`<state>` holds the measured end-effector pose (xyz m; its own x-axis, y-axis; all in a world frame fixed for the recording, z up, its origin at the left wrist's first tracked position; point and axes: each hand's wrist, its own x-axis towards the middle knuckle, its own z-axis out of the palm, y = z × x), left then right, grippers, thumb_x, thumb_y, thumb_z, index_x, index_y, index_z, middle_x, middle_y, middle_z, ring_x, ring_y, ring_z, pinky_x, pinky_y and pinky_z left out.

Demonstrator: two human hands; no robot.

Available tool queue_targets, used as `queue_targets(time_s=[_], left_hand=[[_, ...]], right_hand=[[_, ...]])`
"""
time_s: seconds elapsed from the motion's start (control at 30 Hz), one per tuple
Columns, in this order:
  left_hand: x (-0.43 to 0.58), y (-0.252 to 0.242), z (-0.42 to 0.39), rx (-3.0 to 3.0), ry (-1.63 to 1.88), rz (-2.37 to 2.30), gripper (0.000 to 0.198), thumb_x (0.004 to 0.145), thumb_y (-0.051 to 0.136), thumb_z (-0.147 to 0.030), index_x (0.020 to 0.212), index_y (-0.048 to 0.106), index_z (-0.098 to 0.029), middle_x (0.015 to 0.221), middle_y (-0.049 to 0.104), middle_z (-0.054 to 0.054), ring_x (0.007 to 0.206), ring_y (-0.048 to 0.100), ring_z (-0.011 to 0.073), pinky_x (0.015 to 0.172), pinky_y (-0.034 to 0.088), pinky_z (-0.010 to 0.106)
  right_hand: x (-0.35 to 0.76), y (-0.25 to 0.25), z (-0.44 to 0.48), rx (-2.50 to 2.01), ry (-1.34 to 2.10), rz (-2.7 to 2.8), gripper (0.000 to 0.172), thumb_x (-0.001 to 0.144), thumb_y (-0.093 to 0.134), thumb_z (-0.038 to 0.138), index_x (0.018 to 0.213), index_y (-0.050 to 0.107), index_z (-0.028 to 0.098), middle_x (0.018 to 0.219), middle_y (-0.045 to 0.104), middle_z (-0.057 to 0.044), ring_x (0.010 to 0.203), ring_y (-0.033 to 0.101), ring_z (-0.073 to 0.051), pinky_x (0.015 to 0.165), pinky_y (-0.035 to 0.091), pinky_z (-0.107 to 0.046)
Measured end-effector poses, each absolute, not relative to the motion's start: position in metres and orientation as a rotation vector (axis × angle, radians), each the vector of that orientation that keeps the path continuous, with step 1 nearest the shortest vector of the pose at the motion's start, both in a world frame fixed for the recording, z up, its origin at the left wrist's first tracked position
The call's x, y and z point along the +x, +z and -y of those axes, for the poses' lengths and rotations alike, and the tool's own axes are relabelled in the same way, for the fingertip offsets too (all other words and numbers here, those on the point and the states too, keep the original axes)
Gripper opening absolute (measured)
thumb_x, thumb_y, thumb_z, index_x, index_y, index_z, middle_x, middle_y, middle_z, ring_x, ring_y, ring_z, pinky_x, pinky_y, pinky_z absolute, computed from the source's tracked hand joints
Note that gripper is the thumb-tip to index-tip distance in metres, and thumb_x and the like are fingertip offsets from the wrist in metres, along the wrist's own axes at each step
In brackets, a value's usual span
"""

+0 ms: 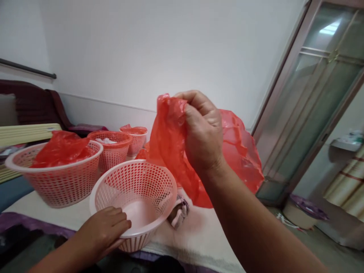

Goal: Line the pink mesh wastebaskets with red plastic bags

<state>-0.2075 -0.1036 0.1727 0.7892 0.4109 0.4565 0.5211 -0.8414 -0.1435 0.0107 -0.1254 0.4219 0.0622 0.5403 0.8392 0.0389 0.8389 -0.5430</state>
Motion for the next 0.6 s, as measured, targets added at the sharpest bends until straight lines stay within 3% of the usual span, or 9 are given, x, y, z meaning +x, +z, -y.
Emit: queue_targets(time_s=[0.17, 0.4, 0.6], left_hand=[[-0.207, 0.173, 0.101, -2.688, -0.673, 0.687, 0.007, 0.086, 0.055, -0.023, 0.081, 0.049, -0.023, 0.077, 0.062, -0.001, 0.068, 0.054, 0.0214, 0.062, 0.035, 0.035], [-0.205, 0.174, 0.101, -2.619, -0.844, 0.570, 0.016, 0.092, 0.043, -0.024, 0.083, 0.054, -0.020, 0.071, 0.061, 0.003, 0.064, 0.053, 0.0211, 0.059, 0.037, 0.035], [-0.207, 0.172, 0.101, -2.633, -0.893, 0.578, 0.014, 0.089, 0.047, -0.020, 0.084, 0.060, -0.019, 0.071, 0.064, 0.005, 0.065, 0.058, 0.0202, 0.063, 0.047, 0.034]], right_hand=[[-0.014, 0.409, 0.129, -0.457, 0.661, 1.515, 0.013, 0.077, 0.061, 0.013, 0.069, 0.062, 0.023, 0.067, 0.057, 0.005, 0.056, 0.047, -0.009, 0.053, 0.039, -0.023], [-0.031, 0.369, 0.103, -0.561, 0.955, 1.575, 0.003, 0.074, 0.063, 0.022, 0.072, 0.061, 0.021, 0.066, 0.055, 0.005, 0.061, 0.051, -0.010, 0.057, 0.042, -0.023], [-0.054, 0.374, 0.114, -0.467, 1.234, 1.461, 0.007, 0.078, 0.060, 0.020, 0.071, 0.060, 0.021, 0.064, 0.055, 0.006, 0.053, 0.047, -0.008, 0.054, 0.040, -0.020]])
